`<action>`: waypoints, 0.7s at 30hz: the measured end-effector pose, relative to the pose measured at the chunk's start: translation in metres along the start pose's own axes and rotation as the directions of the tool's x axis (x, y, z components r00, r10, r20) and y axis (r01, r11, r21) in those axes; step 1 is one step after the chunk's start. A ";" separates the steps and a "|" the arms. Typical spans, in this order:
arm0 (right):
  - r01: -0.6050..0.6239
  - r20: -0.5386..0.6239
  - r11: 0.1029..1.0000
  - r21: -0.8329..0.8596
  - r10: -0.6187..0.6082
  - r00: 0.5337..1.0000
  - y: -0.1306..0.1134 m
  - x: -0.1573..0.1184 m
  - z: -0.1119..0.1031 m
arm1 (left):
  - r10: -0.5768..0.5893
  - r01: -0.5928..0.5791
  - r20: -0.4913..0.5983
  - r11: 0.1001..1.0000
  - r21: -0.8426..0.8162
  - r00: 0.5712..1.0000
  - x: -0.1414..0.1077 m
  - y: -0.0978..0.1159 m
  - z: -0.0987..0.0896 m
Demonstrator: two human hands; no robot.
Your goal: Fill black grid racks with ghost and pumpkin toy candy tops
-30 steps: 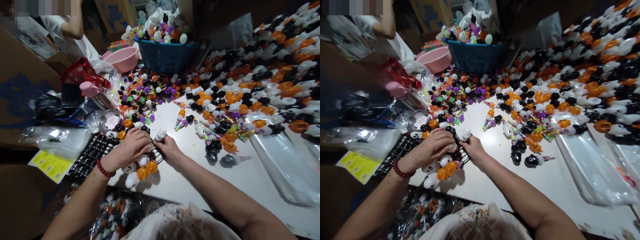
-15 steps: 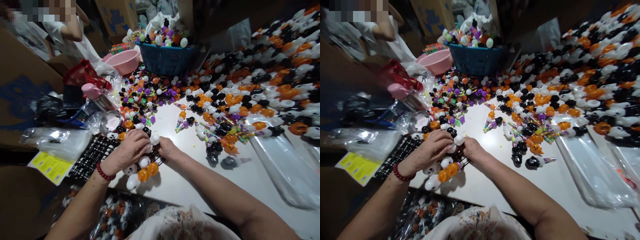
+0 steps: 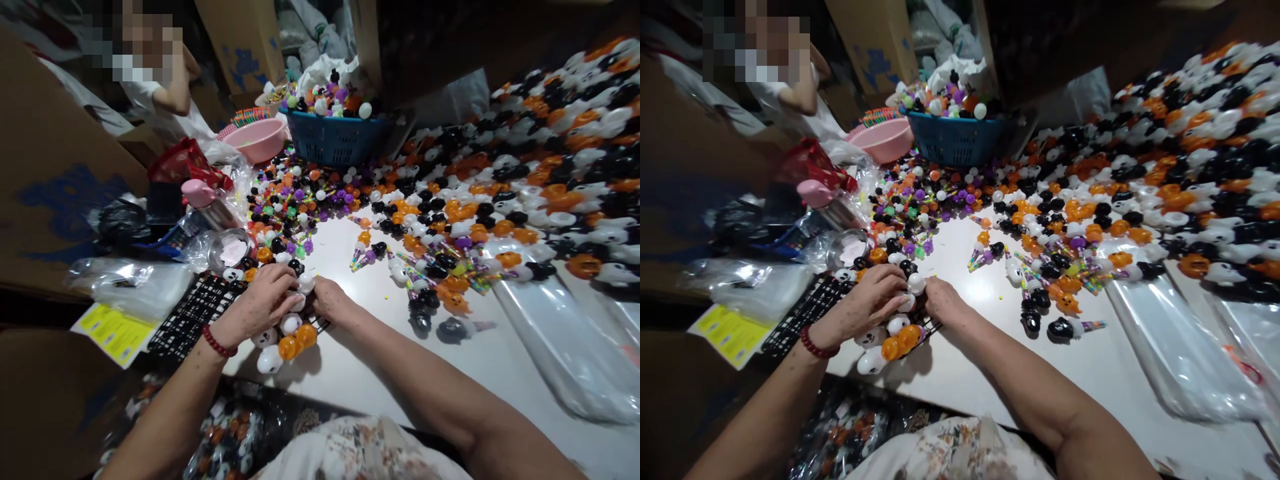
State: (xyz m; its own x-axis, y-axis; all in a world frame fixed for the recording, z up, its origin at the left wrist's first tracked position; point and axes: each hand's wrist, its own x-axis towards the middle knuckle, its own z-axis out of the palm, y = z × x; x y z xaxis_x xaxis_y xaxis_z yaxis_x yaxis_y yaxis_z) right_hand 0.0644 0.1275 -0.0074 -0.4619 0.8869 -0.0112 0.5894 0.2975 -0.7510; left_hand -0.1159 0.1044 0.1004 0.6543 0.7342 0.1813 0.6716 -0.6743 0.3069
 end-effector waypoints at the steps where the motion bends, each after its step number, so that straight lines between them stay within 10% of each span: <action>1: 0.001 0.007 1.000 -0.002 -0.001 1.000 0.001 -0.001 0.000 | -0.005 0.005 -0.005 1.000 0.000 1.000 -0.001 0.001 -0.001; 9: 0.058 -0.134 0.998 0.005 -0.057 0.989 0.003 -0.042 -0.009 | -0.016 0.016 -0.022 1.000 -0.003 1.000 -0.008 -0.003 -0.003; 21: -0.035 0.169 0.944 -0.328 0.095 0.981 -0.028 -0.026 0.006 | 0.024 -0.025 0.014 0.999 0.046 1.000 -0.006 -0.007 0.001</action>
State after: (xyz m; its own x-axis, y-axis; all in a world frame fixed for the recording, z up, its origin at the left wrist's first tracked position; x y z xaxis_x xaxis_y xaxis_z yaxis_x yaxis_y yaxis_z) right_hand 0.0557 0.0935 0.0100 -0.5095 0.8383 -0.1941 0.7899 0.3662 -0.4919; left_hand -0.1246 0.1046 0.0961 0.6750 0.7166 0.1759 0.6705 -0.6952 0.2591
